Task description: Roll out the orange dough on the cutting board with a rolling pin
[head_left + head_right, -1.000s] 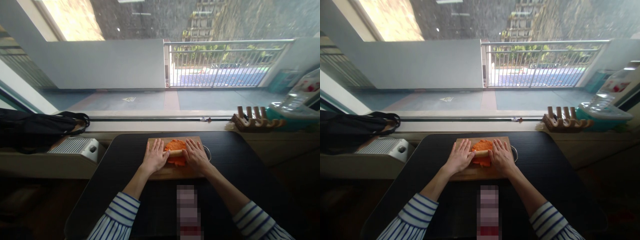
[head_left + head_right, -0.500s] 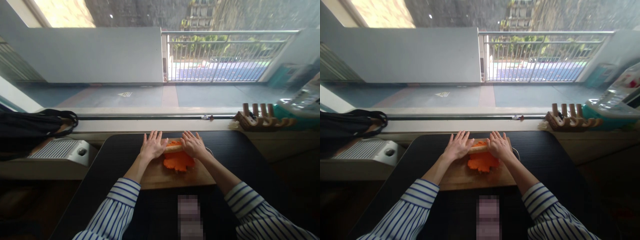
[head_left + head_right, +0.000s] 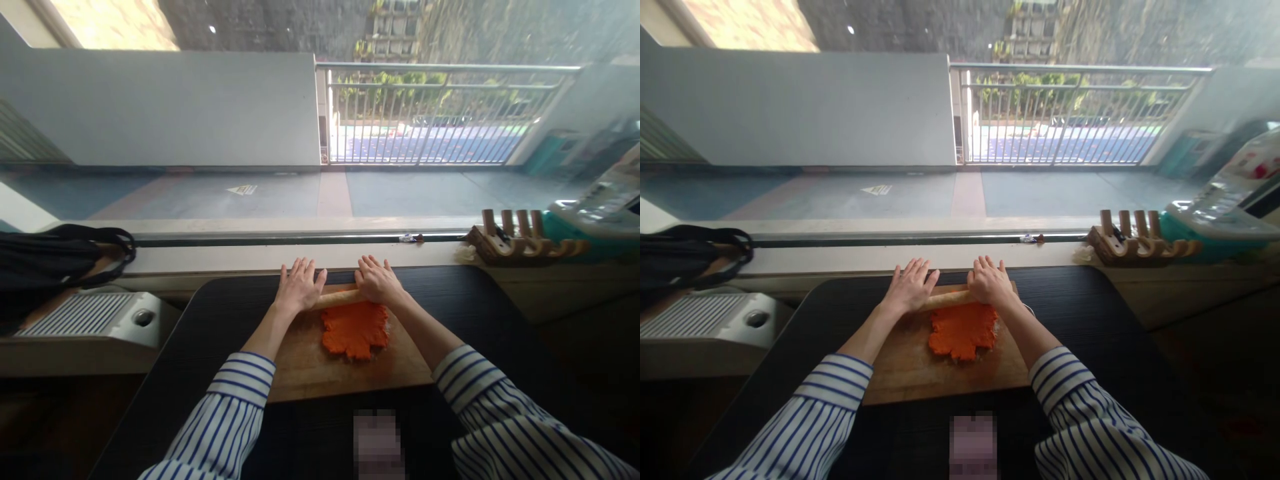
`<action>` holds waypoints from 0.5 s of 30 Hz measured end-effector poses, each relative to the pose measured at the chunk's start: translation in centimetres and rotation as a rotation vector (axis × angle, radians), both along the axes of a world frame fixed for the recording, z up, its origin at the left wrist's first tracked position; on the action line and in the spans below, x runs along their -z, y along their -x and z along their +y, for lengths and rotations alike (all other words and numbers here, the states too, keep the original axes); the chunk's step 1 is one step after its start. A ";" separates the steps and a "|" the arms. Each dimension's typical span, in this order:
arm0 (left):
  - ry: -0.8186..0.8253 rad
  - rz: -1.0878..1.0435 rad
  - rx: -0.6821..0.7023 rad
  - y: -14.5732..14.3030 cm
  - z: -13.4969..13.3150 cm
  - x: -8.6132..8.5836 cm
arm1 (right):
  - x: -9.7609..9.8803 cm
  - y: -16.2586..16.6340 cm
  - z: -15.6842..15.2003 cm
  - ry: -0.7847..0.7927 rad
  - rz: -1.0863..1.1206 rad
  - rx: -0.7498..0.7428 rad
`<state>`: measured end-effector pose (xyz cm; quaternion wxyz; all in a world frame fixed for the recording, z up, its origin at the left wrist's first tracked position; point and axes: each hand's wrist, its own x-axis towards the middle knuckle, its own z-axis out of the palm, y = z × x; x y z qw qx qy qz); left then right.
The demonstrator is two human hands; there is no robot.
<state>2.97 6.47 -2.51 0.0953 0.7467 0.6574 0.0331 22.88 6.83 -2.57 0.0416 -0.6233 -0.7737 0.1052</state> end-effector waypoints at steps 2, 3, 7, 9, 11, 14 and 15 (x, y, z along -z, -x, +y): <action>0.001 -0.004 0.011 0.1 -0.2 0.1 | 0.0 0.0 -0.3 -0.011 -0.007 -0.009; 0.010 -0.005 0.013 0.1 -0.4 0.2 | 0.1 -0.1 -0.5 -0.016 -0.012 -0.012; 0.049 -0.001 0.031 0.1 -1.4 0.1 | 0.3 -0.4 -1.8 -0.039 -0.023 -0.029; 0.047 0.011 0.044 -0.1 -2.1 -0.2 | 0.4 -0.5 -2.6 -0.062 -0.027 -0.037; 0.050 0.027 0.049 -0.3 -3.0 -0.4 | 0.5 -0.6 -3.4 -0.097 -0.032 -0.036; 0.052 0.049 0.054 -0.6 -4.2 -0.6 | 0.7 -0.8 -4.6 -0.155 -0.038 -0.037; 0.045 0.053 0.055 -0.7 -4.6 -0.6 | 0.8 -0.8 -5.0 -0.171 -0.039 -0.039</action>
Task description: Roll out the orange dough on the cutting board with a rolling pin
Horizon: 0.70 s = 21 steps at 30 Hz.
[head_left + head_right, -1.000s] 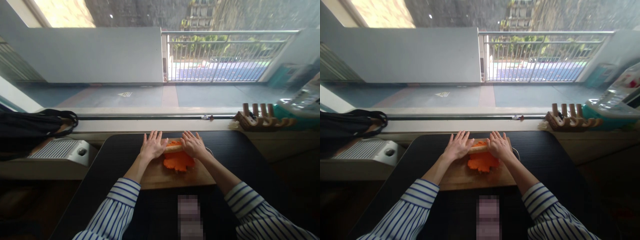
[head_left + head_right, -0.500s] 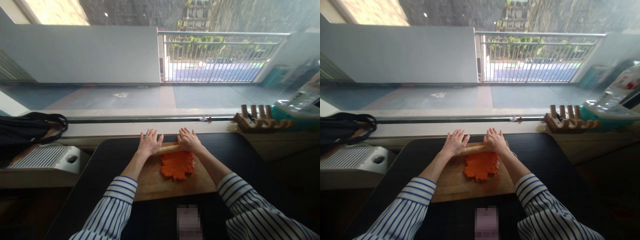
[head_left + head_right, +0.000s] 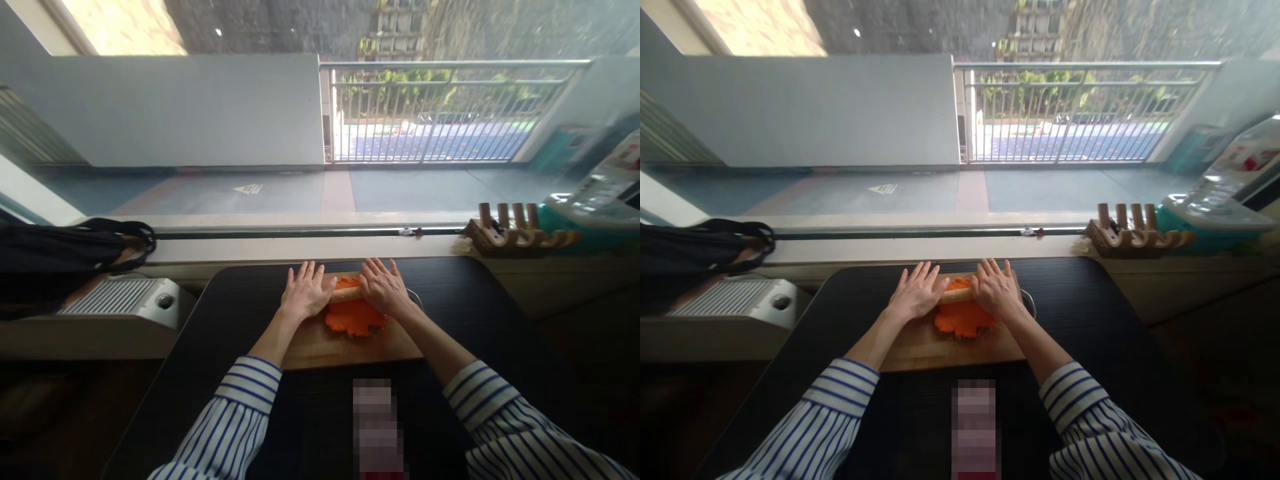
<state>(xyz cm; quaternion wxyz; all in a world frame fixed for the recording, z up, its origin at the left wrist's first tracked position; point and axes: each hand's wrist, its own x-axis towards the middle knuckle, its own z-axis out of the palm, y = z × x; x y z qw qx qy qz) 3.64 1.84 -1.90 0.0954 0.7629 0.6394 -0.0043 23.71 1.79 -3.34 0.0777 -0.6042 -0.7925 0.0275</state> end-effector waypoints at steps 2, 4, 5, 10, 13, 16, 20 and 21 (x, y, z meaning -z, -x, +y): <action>-0.019 0.007 0.000 -0.1 -0.7 0.1 | 0.2 -0.1 -0.8 -0.028 0.001 -0.009; -0.037 0.012 -0.004 -0.2 -1.5 0.3 | 0.3 -0.3 -1.7 -0.050 0.004 -0.015; -0.042 0.013 -0.005 -0.3 -1.8 0.3 | 0.3 -0.3 -2.1 -0.058 0.007 -0.018; -0.060 0.008 0.002 -0.6 -3.7 0.3 | 0.5 -0.5 -4.1 -0.092 0.025 -0.029; -0.068 0.001 0.009 -0.6 -4.7 0.2 | 0.8 -0.7 -5.1 -0.113 0.039 -0.032; -0.073 0.001 0.022 -0.6 -5.5 0.3 | 1.2 -0.9 -6.0 -0.126 0.049 -0.038; -0.072 -0.003 0.036 -0.6 -6.5 0.4 | 1.4 -1.3 -7.2 -0.146 0.061 -0.052; -0.076 -0.005 0.037 -0.6 -6.8 0.5 | 1.4 -1.4 -7.6 -0.153 0.062 -0.063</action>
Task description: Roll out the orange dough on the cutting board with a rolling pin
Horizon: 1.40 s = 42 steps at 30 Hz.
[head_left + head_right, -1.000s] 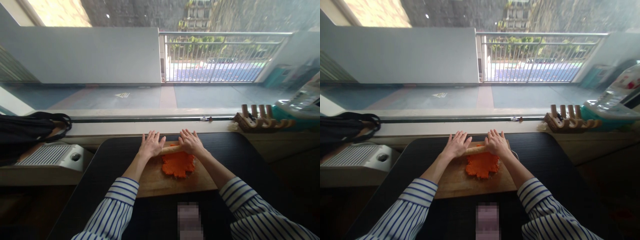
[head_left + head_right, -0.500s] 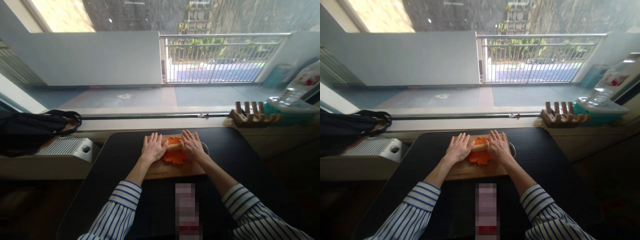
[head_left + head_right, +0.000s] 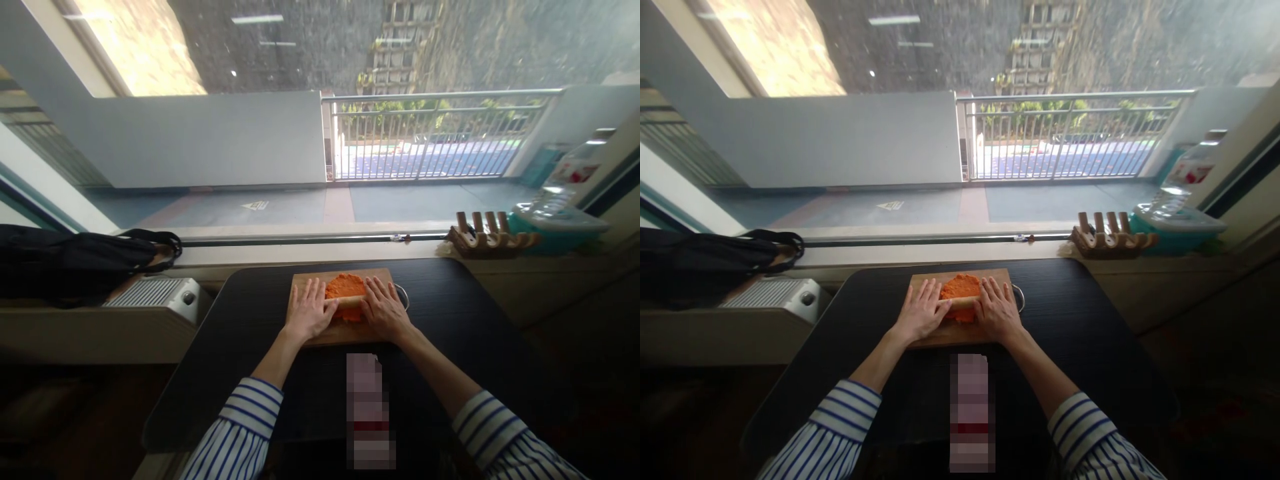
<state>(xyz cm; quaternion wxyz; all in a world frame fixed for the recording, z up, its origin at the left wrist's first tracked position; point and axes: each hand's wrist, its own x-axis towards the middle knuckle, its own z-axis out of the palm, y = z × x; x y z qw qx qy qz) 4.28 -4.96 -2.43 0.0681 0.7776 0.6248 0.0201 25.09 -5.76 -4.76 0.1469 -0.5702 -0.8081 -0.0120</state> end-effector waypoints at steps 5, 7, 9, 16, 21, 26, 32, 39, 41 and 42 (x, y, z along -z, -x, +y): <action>-0.059 0.000 0.008 0.0 -1.9 0.8 | 0.0 -0.4 -1.9 -0.056 0.004 -0.050; -0.077 0.003 0.015 0.1 -2.5 1.0 | 0.1 -0.6 -2.5 -0.079 0.007 -0.060; -0.095 0.006 0.021 0.1 -2.9 1.2 | 0.1 -0.7 -2.8 -0.091 0.005 -0.063; -0.176 0.003 0.045 0.4 -3.5 1.6 | 0.1 -1.0 -2.8 -0.125 0.008 -0.094; -0.193 -0.034 0.044 0.6 -3.7 1.7 | -0.1 -1.3 -2.3 -0.129 0.011 -0.159; -0.189 -0.113 0.046 0.8 -3.7 1.5 | -1.1 -1.9 -1.8 -0.090 0.032 -0.235; -0.145 -0.239 0.004 1.7 -3.3 1.3 | -2.1 -1.8 -2.0 -0.111 -0.011 -0.301; -0.187 -0.520 -0.213 3.8 -2.6 1.5 | -1.4 -2.3 -1.6 -0.112 0.010 -0.303; -0.192 -0.600 -0.322 4.5 -2.6 1.6 | -1.0 -3.1 -1.2 -0.092 0.100 -0.239; -0.172 -0.637 -0.381 4.7 -2.6 1.6 | -0.8 -3.5 -1.0 -0.075 0.153 -0.194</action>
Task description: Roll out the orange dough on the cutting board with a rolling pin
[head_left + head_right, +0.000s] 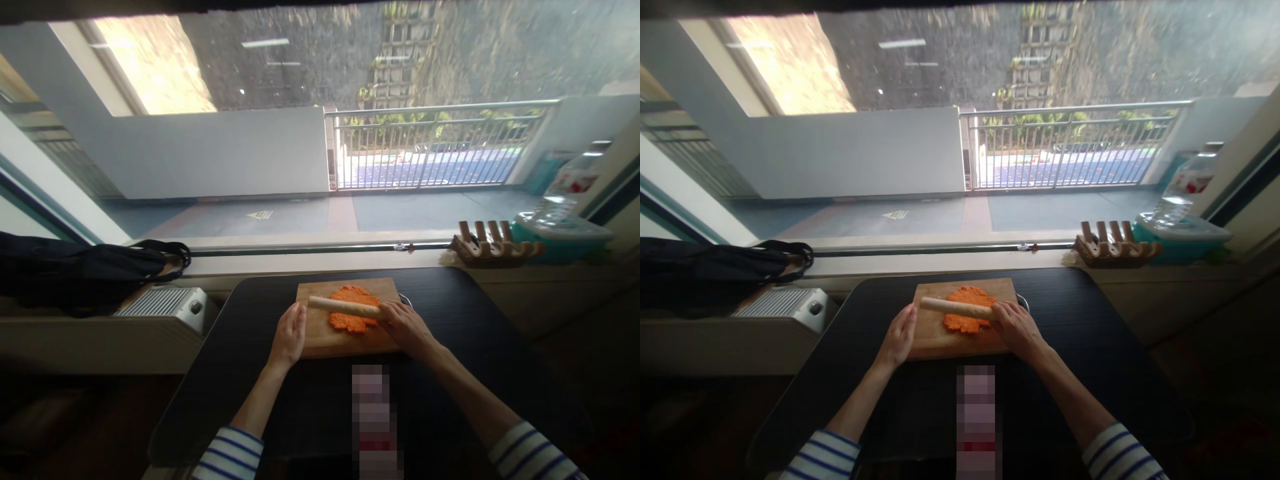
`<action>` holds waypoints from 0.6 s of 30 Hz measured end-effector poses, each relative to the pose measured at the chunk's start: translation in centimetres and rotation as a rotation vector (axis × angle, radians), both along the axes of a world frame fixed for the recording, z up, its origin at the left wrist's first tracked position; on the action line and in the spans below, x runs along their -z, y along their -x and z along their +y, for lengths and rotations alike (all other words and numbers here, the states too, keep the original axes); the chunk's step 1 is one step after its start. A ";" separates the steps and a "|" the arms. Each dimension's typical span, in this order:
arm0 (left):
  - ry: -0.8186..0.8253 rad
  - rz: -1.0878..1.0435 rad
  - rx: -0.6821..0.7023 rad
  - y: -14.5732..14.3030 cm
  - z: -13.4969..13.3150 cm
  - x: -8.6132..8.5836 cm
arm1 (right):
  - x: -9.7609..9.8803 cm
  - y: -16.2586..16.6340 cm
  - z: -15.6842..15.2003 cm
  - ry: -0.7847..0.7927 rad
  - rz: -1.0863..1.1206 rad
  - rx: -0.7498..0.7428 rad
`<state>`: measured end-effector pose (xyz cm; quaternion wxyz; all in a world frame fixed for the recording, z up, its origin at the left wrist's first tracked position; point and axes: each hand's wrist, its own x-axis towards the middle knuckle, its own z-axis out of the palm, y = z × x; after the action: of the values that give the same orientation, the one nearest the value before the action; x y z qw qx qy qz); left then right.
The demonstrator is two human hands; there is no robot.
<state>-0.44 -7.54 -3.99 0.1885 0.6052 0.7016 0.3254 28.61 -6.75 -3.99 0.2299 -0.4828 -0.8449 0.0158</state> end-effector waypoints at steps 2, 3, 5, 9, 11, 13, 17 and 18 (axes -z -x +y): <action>0.077 -0.089 -0.060 0.4 -0.1 0.1 | 0.2 -0.9 0.4 0.067 0.115 0.097; 0.108 -0.129 -0.070 0.4 -0.1 0.1 | 0.3 -1.3 0.5 0.108 0.174 0.150; 0.138 -0.188 -0.061 0.5 -0.2 0.3 | 0.5 -2.0 0.7 0.196 0.273 0.245; 0.130 -0.234 -0.060 0.2 -0.2 0.7 | 1.0 -2.5 0.3 0.297 0.358 0.342; 0.116 -0.248 -0.062 0.2 -0.2 0.8 | 1.3 -2.4 0.0 0.291 0.363 0.360; 0.107 -0.249 -0.056 0.2 -0.1 0.8 | 1.6 -2.1 -0.2 0.273 0.348 0.382; 0.116 -0.228 -0.040 0.1 0.2 0.6 | 1.6 -1.9 -0.8 0.274 0.322 0.418; 0.117 -0.229 -0.035 0.0 0.2 0.5 | 1.6 -1.9 -0.9 0.291 0.330 0.423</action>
<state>-0.46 -7.29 -4.52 0.2967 0.5397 0.7039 0.3538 30.54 -7.62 -5.56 0.2905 -0.6668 -0.6658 0.1664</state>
